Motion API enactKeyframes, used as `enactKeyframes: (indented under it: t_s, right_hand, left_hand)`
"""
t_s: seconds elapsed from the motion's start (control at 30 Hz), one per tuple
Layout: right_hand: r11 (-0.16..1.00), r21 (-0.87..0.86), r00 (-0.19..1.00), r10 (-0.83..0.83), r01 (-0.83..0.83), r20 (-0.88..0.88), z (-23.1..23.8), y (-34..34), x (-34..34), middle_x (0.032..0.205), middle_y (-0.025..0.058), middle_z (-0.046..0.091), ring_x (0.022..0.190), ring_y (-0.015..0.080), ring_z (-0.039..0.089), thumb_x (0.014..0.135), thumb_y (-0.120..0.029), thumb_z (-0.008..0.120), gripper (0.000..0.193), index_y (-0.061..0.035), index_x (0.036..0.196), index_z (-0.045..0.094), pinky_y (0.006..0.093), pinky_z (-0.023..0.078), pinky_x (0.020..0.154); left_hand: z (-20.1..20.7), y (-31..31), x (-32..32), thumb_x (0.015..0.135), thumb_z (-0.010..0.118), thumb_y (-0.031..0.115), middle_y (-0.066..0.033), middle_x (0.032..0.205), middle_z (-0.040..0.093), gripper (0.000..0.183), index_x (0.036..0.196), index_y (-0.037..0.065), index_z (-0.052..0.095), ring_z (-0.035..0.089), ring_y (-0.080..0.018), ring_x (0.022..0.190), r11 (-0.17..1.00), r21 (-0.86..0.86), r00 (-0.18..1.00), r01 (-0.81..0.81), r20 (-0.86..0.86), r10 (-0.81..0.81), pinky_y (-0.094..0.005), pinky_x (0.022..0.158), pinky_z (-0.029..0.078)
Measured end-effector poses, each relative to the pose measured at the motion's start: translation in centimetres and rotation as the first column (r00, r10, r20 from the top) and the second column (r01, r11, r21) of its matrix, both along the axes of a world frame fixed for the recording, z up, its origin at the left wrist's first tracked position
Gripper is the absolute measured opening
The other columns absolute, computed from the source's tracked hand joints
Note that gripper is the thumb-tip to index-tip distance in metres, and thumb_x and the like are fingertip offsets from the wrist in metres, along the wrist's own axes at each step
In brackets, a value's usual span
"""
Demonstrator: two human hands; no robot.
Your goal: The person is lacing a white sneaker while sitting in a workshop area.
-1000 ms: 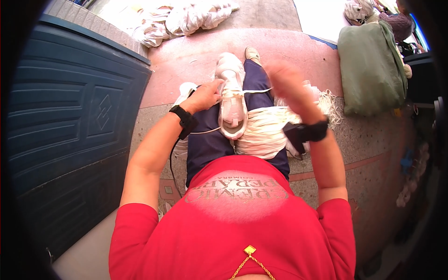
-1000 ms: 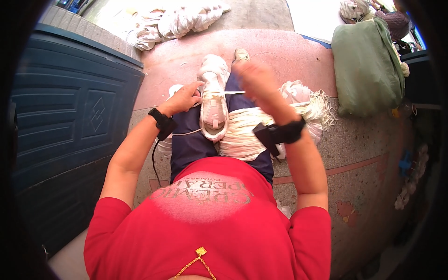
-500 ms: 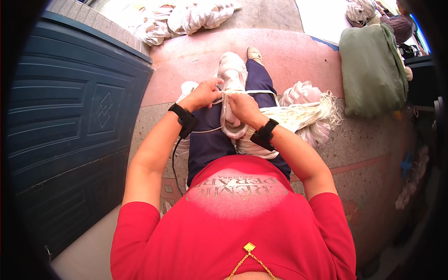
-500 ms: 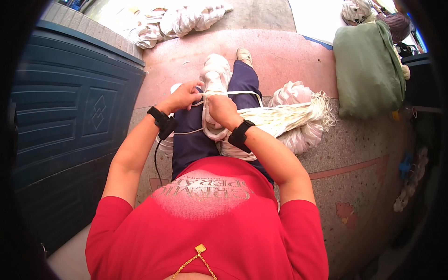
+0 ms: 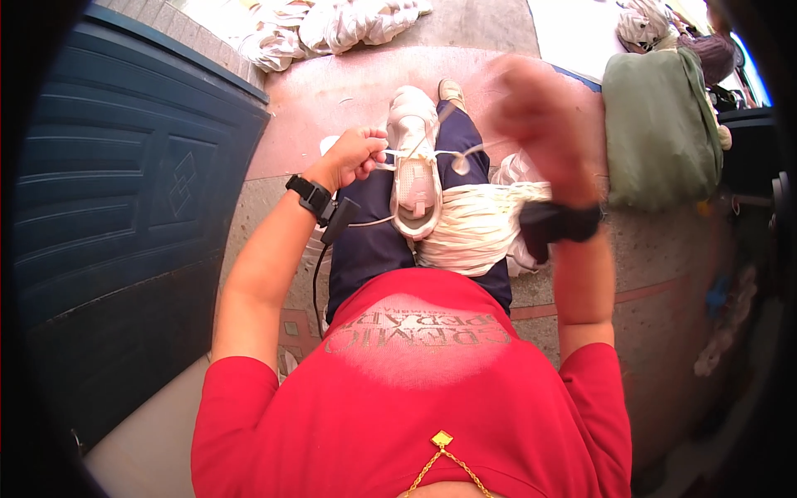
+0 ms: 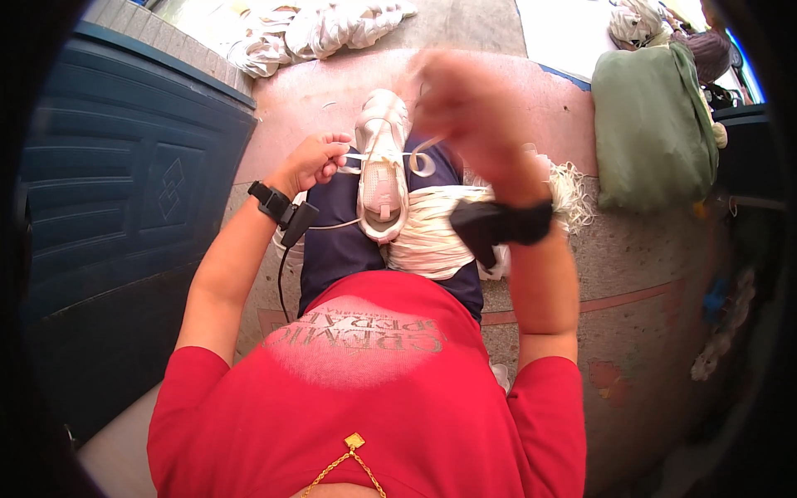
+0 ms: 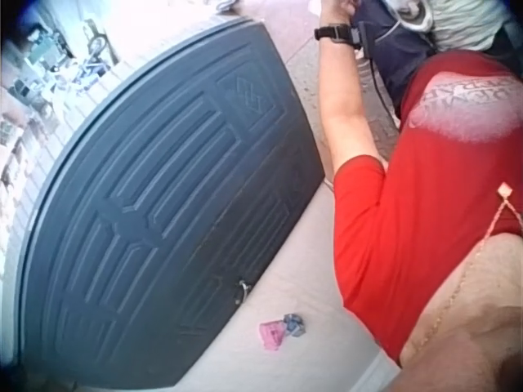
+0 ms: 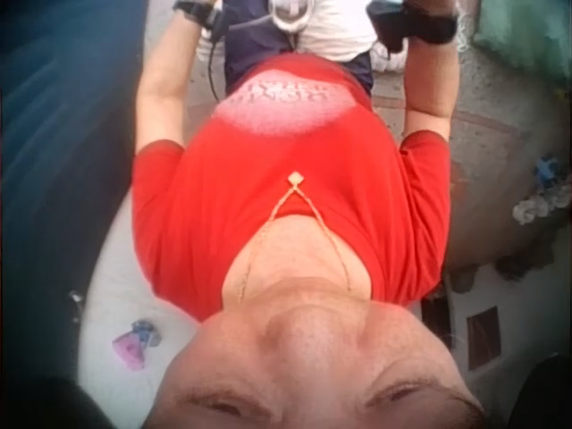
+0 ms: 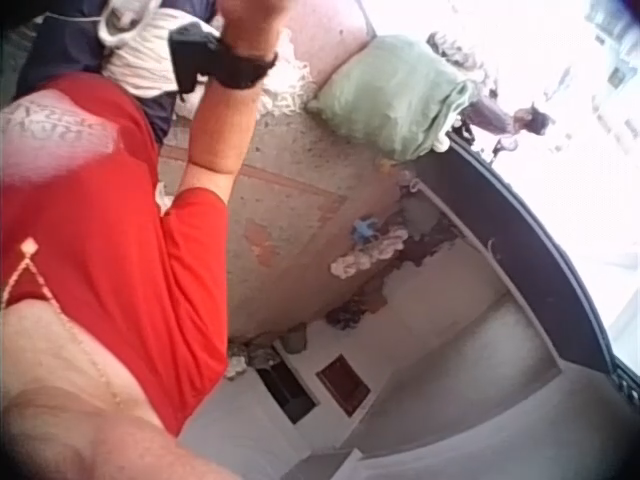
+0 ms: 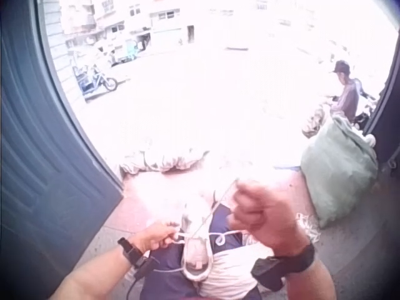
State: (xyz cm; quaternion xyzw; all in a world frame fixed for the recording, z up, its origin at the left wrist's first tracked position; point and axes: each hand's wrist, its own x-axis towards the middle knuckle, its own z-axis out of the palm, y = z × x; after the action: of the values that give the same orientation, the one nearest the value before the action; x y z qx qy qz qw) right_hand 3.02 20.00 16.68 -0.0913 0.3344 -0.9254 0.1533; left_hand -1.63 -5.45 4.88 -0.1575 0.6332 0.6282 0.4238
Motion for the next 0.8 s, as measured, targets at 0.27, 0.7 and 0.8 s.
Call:
enactKeyframes:
  t_s: [0.27, 0.7, 0.8]
  right_hand:
    - [0.973, -0.216, 0.918, -0.154, 0.077, -0.366, 11.5, 10.0, 4.0, 0.049, -0.0066, 0.025, 0.033, 0.0015, 0.018, 0.088, -0.006, 0.033, 0.017, -0.0076, 0.071, 0.036, 0.0194, 0.014, 0.032]
    - [0.928, -0.094, 0.834, -0.366, 0.361, -0.414, 8.3, 12.2, 5.0, 0.049, -0.0064, 0.025, 0.037, 0.0028, 0.020, 0.086, -0.010, 0.039, 0.012, -0.0010, 0.083, 0.047, 0.0215, 0.016, 0.037]
    - [0.897, -0.040, 0.834, -0.425, 0.440, -0.352, 6.9, 13.3, 4.6, 0.052, -0.0065, 0.024, 0.039, 0.0033, 0.019, 0.087, -0.011, 0.040, 0.012, -0.0026, 0.080, 0.046, 0.0218, 0.016, 0.038]
  left_hand:
    - [0.0, 2.8, 1.3, 0.080, 0.047, 0.010, -0.0053, 0.069, 0.055, 0.028, 0.107, 0.002, 0.049, 0.047, -0.0096, 0.040, 0.901, -0.383, 0.923, 0.204, -0.231, -0.308, -0.0220, 0.031, 0.033]
    - [-2.6, 2.3, 0.1, 0.083, 0.053, 0.017, -0.0010, 0.060, 0.052, 0.019, 0.096, 0.006, 0.061, 0.047, -0.0091, 0.047, 0.768, -0.250, 0.750, 0.590, -0.185, -0.635, -0.0249, 0.041, 0.036]
    - [-2.6, 2.1, 0.1, 0.084, 0.054, 0.019, -0.0043, 0.067, 0.058, 0.020, 0.094, 0.004, 0.061, 0.055, -0.0132, 0.063, 0.673, -0.464, 0.487, 0.576, -0.467, -0.738, -0.0286, 0.058, 0.044]
